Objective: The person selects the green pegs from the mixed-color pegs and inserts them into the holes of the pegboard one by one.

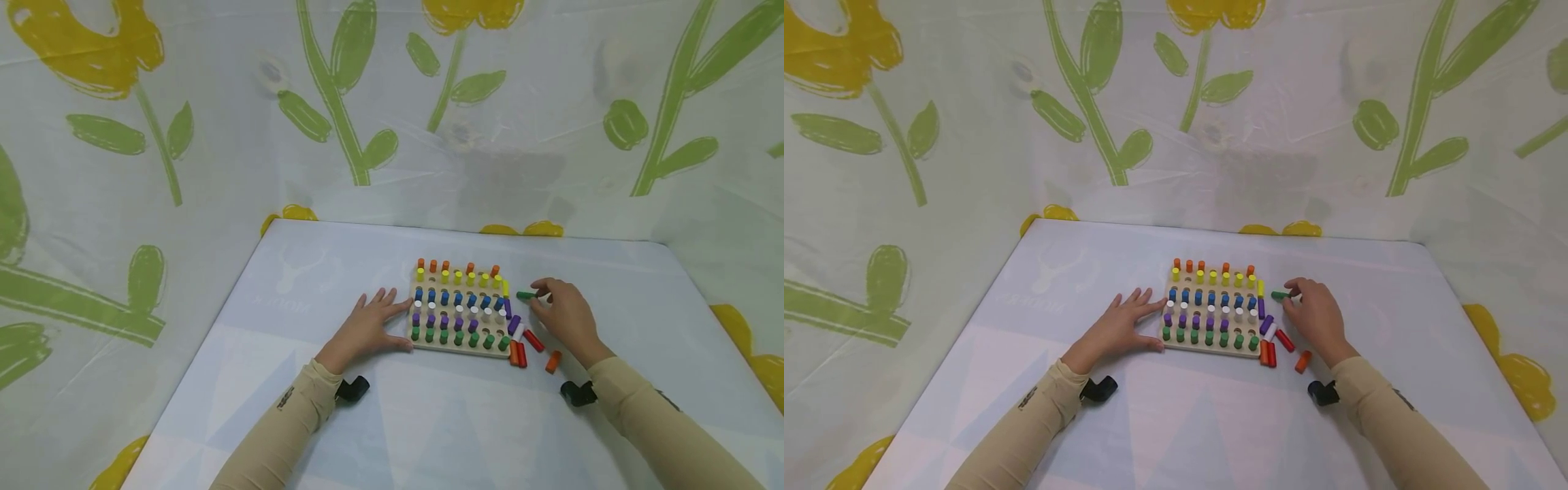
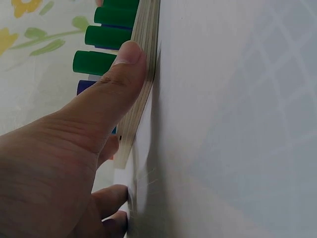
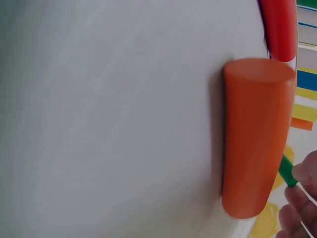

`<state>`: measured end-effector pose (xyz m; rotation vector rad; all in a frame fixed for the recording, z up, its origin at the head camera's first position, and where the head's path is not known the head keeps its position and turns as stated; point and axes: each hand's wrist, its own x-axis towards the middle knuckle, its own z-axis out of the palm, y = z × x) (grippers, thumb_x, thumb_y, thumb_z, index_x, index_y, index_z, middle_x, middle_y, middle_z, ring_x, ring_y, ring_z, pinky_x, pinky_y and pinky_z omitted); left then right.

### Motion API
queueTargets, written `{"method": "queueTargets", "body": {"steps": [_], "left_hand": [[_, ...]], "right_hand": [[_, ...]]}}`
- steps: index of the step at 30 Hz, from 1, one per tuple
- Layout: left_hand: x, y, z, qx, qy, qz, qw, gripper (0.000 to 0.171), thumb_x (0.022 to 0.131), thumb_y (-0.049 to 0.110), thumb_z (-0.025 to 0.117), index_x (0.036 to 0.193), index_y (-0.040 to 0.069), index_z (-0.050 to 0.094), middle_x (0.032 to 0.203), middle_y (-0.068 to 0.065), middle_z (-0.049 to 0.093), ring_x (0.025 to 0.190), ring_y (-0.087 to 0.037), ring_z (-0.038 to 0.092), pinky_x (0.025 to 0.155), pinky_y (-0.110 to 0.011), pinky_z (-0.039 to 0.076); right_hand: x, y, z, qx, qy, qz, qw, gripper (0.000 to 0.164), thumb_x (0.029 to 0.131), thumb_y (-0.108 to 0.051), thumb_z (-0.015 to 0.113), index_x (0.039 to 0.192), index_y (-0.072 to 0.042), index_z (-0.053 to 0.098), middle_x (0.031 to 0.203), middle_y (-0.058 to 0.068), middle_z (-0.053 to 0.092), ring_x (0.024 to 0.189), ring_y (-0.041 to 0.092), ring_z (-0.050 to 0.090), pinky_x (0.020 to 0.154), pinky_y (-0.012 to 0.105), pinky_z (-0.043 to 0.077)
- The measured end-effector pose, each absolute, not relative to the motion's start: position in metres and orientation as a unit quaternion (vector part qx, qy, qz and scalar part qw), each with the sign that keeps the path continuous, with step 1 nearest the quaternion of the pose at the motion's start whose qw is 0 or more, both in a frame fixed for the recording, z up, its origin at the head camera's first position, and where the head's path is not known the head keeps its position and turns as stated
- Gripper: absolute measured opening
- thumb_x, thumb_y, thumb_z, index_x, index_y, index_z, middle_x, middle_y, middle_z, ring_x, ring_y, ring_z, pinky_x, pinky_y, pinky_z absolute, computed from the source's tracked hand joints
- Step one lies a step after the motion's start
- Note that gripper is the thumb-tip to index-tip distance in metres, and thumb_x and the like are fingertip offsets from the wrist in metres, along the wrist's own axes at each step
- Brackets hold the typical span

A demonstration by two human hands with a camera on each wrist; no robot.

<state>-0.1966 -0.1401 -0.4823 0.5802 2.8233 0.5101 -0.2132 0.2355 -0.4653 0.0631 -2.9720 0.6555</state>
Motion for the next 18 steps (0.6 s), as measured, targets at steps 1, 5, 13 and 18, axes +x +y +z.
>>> {"method": "queueTargets", "body": {"steps": [1,5,13,18], "left_hand": [[-0.1967,-0.1404,-0.4823,0.197,0.959,0.173,0.106,0.095,0.063,0.072,0.065,0.144,0.038,0.03,0.154,-0.004,0.017,0.142,-0.025,0.006,0.112,-0.052,0.001],[-0.1971,-0.1412,-0.4828,0.198,0.959,0.172,0.105,0.095,0.063,0.073,0.064,0.144,0.038,0.029,0.154,-0.004,0.017,0.142,-0.025,0.006,0.112,-0.052,0.001],[-0.1973,-0.142,-0.4831,0.2,0.958,0.175,0.104,0.096,0.062,0.072,0.065,0.144,0.039,0.028,0.154,-0.004,0.017,0.142,-0.025,0.007,0.112,-0.052,0.002],[-0.1976,-0.1411,-0.4842,0.201,0.958,0.175,0.105,0.096,0.062,0.073,0.065,0.144,0.04,0.028,0.154,-0.003,0.016,0.142,-0.024,0.006,0.112,-0.052,0.001]], "right_hand": [[-0.2126,0.2352,-0.4645,0.022,-0.975,0.214,0.05,0.032,0.086,-0.016,0.062,0.116,-0.005,0.057,0.102,0.014,0.059,0.092,0.031,0.051,0.078,0.048,0.049],[-0.2109,0.2343,-0.4625,0.03,-0.975,0.212,0.054,0.032,0.086,-0.016,0.062,0.116,-0.006,0.057,0.103,0.013,0.059,0.093,0.03,0.051,0.077,0.048,0.049],[-0.2063,0.2318,-0.4599,0.063,-0.972,0.213,0.071,0.025,0.087,-0.016,0.061,0.11,-0.006,0.061,0.1,0.011,0.06,0.088,0.027,0.051,0.074,0.045,0.049],[-0.2051,0.232,-0.4629,0.061,-0.973,0.21,0.067,0.02,0.087,-0.016,0.06,0.105,-0.007,0.063,0.102,0.011,0.059,0.09,0.027,0.05,0.073,0.044,0.049]]}}
